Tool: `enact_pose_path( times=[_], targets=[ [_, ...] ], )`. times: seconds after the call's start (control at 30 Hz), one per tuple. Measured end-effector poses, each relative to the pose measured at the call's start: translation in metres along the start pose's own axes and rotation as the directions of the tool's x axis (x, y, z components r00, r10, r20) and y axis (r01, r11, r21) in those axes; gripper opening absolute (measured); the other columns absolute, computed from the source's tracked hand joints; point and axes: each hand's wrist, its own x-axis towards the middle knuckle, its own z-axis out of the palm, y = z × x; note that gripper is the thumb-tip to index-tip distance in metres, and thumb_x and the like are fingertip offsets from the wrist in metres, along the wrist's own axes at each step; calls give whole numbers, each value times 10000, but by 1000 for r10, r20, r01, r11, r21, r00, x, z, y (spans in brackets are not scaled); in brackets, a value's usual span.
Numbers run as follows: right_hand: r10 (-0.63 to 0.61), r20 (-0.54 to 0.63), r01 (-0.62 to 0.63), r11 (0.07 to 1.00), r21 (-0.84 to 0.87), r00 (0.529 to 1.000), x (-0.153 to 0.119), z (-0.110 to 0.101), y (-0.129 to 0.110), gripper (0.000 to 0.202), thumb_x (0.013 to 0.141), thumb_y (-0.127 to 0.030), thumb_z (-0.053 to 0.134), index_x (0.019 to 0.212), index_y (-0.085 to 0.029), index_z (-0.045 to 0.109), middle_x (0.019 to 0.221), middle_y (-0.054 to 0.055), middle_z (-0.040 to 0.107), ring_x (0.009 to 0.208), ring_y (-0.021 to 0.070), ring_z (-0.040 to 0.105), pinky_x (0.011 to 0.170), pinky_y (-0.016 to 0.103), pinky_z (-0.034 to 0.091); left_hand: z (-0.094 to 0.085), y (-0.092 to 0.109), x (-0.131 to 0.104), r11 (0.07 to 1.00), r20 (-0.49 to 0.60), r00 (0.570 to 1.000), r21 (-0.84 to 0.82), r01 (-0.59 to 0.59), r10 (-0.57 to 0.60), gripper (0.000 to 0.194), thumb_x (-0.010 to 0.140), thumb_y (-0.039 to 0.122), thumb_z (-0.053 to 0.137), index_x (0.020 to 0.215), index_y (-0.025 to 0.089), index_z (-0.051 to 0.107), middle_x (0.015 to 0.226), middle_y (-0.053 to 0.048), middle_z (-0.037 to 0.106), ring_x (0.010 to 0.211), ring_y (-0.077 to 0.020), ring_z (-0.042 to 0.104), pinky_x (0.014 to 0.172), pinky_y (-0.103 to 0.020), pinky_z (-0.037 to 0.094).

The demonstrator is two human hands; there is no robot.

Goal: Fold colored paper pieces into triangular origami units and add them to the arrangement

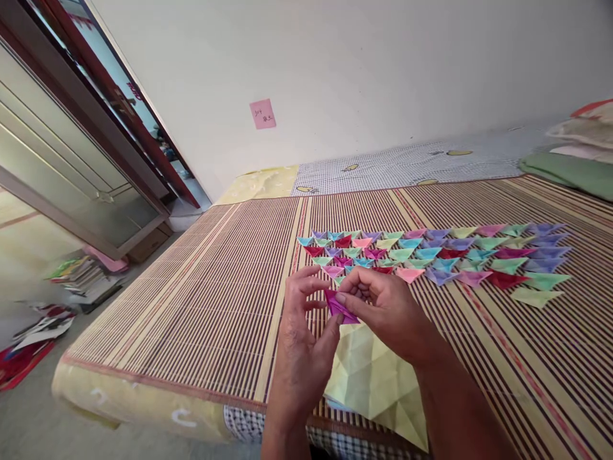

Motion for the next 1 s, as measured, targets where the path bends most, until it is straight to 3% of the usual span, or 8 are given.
enact_pose_path(
  times=[0.13,0.37,0.5,0.63,0.87,1.0],
  targets=[
    [-2,76,-1,999,35,997,1,-4,4,139,908,-251,637,794,-177,665,688,-7,619,634,140,575,576,266,451,-5,6,1,995,89,996,99,-10,1,184,910,72,673,955,250,688,1299,-49,604,1208,-214,608,880,-319,572],
    [-66,15,66,997,-28,998,-2,-10,2,130,968,-284,627,881,-205,684,718,-33,603,647,123,546,587,259,432,-5,-1,2,997,-76,994,19,75,-73,130,903,119,696,870,238,739,1004,-31,713,952,-186,686,776,-306,567],
    [-134,55,137,989,-58,990,-6,-12,-5,94,958,-233,647,889,-212,708,808,-19,676,742,134,614,668,261,471,-1,-2,2,980,-94,980,-107,166,-176,125,907,149,689,884,250,757,945,-15,724,893,-174,683,756,-293,542],
    [-135,57,140,987,-82,989,-7,-8,-9,126,962,-213,632,848,-203,683,786,-19,658,726,139,604,654,267,472,2,-1,1,966,-93,969,-142,216,-230,75,896,185,698,857,233,740,919,-18,722,828,-168,659,716,-290,517],
    [-238,37,239,933,-269,970,-7,3,-11,121,924,-125,654,831,-201,669,794,-28,620,652,124,510,612,274,415,6,8,1,977,-139,969,43,211,-203,134,905,220,677,771,213,675,875,-15,688,732,-156,608,635,-291,468],
    [-289,-4,275,915,-296,957,-6,7,-9,163,941,-100,615,808,-194,608,764,-25,593,670,129,532,622,269,419,7,10,1,977,-156,969,68,204,-192,151,898,195,662,748,216,670,869,-14,686,729,-157,601,634,-292,463]
  ],
)
